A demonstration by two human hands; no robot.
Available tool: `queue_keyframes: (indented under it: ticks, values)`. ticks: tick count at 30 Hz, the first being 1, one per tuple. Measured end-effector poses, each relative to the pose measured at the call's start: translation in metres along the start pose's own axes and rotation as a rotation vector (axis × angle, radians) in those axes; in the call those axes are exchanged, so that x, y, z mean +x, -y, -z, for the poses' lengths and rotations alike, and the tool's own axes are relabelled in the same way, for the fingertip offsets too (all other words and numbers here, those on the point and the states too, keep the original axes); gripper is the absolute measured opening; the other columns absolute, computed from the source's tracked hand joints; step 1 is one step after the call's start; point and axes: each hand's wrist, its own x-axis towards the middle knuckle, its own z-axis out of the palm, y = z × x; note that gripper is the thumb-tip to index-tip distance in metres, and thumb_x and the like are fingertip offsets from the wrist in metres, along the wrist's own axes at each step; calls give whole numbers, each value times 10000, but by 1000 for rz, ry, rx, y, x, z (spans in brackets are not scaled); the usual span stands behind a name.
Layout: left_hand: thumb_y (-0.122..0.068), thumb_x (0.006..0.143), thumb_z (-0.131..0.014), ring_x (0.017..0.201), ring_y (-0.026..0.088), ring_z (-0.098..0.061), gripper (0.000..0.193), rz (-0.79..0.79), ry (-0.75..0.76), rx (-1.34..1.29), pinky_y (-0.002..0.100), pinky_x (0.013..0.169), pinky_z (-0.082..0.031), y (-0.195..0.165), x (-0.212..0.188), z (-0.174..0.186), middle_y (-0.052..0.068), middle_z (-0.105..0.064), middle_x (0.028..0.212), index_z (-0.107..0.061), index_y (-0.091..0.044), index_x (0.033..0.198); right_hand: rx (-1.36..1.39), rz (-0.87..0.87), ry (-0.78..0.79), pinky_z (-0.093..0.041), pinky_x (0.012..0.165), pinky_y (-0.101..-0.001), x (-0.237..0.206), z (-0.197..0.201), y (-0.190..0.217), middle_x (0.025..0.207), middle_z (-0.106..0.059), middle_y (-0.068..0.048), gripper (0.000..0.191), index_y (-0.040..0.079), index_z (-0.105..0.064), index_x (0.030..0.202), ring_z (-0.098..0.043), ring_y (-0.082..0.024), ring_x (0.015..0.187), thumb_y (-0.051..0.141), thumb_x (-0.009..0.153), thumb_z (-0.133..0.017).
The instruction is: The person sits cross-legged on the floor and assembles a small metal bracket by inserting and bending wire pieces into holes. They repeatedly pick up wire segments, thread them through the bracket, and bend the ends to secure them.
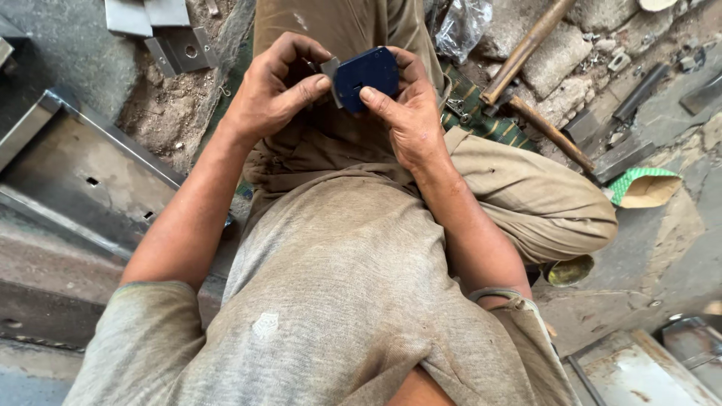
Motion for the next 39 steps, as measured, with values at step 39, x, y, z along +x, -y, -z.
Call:
queue_keyframes:
  ticks: [39]
  values:
    - [-102, 965, -794, 806, 144, -642, 379, 377, -111, -778, 251, 666, -531, -46, 8, -23, 86, -691, 1059, -625, 21, 1281, -685, 449, 223, -497, 1178, -335, -15, -3, 11, 1449, -587, -62, 489, 114, -566, 1406, -583, -209, 1359, 20, 988, -804]
